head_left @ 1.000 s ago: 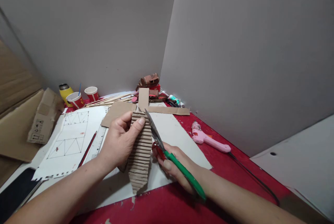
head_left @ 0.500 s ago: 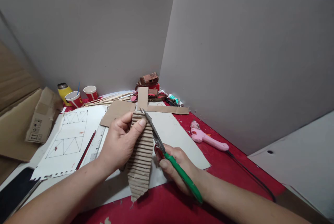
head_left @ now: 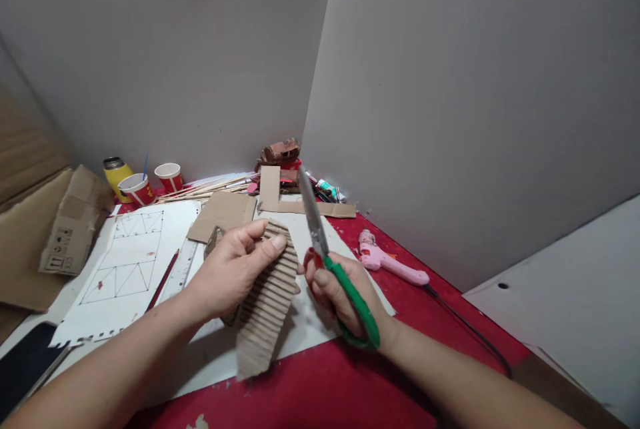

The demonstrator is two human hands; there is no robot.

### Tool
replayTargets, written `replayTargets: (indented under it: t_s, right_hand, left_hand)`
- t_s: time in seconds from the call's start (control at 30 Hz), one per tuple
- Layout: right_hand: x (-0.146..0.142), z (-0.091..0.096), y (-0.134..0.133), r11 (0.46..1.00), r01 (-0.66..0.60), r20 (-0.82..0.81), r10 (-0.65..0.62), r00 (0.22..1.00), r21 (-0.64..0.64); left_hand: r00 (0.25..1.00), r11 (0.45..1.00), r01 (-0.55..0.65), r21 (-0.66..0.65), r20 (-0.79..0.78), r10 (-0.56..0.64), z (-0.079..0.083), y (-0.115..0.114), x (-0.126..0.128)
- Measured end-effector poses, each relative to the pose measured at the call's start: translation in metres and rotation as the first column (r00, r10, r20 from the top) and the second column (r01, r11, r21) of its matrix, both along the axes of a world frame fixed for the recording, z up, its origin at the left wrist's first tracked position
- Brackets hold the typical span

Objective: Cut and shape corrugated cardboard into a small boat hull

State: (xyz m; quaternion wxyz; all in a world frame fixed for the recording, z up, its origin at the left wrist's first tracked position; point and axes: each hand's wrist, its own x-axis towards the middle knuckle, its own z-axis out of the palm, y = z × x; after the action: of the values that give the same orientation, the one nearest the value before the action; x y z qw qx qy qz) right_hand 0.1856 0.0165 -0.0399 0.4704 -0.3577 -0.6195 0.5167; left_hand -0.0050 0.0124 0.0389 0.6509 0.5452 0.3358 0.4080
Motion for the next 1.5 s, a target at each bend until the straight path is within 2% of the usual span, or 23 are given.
replayTargets:
  t_s: [0.1,0.2,0.33,0.43,0.5,0.57,0.6,0.67,0.73,0.77,0.83,0.93,1.0,1.13,1.3,1.4,1.5]
  right_hand:
    - [0.007,0.001,0.006,0.996,-0.011,-0.100,0.001,0.995,-0.093]
    - [0.008,0.009,0.005,0.982,-0.132,-0.107,0.118,0.987,-0.134]
    - [0.003,0.025,-0.004,0.969,-0.216,0.085,0.227,0.970,-0.122]
    - [0.004,0.028,-0.006,0.972,-0.207,0.049,0.213,0.976,-0.112]
    - [0.006,0.027,-0.003,0.988,-0.113,-0.069,0.106,0.992,-0.101]
    - [0.008,0.028,0.003,0.994,0.094,-0.214,-0.104,0.971,-0.054]
    - [0.008,0.030,0.006,0.977,0.209,-0.285,-0.210,0.935,-0.035]
    - [0.008,0.032,0.011,0.919,0.392,-0.411,-0.370,0.833,-0.031]
    - [0.006,0.030,0.014,0.881,0.471,-0.458,-0.438,0.773,-0.047]
    - [0.004,0.028,0.013,0.880,0.472,-0.444,-0.443,0.779,-0.050]
    - [-0.001,0.021,0.009,0.909,0.416,-0.368,-0.400,0.840,-0.039]
    - [-0.008,0.011,-0.002,0.972,0.233,-0.190,-0.234,0.953,-0.031]
    - [-0.009,0.007,-0.009,0.991,0.131,-0.102,-0.134,0.986,-0.037]
    - [0.001,-0.001,-0.011,0.999,0.029,-0.072,-0.030,0.997,-0.015]
    - [0.014,-0.005,-0.001,0.985,-0.141,0.059,0.136,0.989,0.099]
    - [0.012,-0.004,0.001,0.961,-0.231,0.190,0.202,0.961,0.149]
    - [0.009,-0.005,-0.001,0.954,-0.270,0.312,0.219,0.925,0.131]
  left_hand:
    - [0.975,0.983,0.173,-0.062,-0.132,-0.180,0.001,0.001,-0.004]
    - [0.911,0.955,0.292,-0.059,-0.288,-0.296,-0.005,0.001,-0.003]
    - [0.853,0.932,0.350,-0.099,-0.377,-0.360,-0.012,-0.002,0.003]
    - [0.880,0.926,0.343,-0.156,-0.291,-0.375,-0.013,0.006,-0.003]
    - [0.946,0.936,0.266,-0.229,-0.122,-0.299,-0.013,0.019,-0.015]
    - [0.983,0.921,0.181,-0.344,0.059,-0.171,-0.017,0.035,-0.028]
    - [0.986,0.913,0.153,-0.378,0.122,-0.115,-0.020,0.042,-0.032]
    - [0.983,0.934,0.088,-0.345,0.181,-0.025,-0.026,0.049,-0.033]
    - [0.988,0.952,0.090,-0.293,0.148,-0.048,-0.032,0.042,-0.023]
    - [0.992,0.958,0.106,-0.267,0.096,-0.083,-0.033,0.035,-0.015]
    - [0.993,0.974,0.118,-0.196,0.051,-0.110,-0.035,0.017,0.002]
    - [0.998,0.994,-0.035,-0.102,0.039,0.040,-0.031,-0.002,0.018]
    - [0.989,0.987,-0.139,-0.078,0.035,0.142,-0.026,-0.003,0.018]
    - [0.958,0.960,-0.275,-0.059,0.063,0.278,-0.004,0.007,0.000]
    - [0.935,0.935,-0.348,0.064,0.099,0.341,0.025,0.010,-0.025]
    - [0.926,0.922,-0.367,0.122,0.142,0.350,0.033,0.009,-0.034]
    - [0.931,0.919,-0.356,0.169,0.156,0.331,0.034,0.008,-0.038]
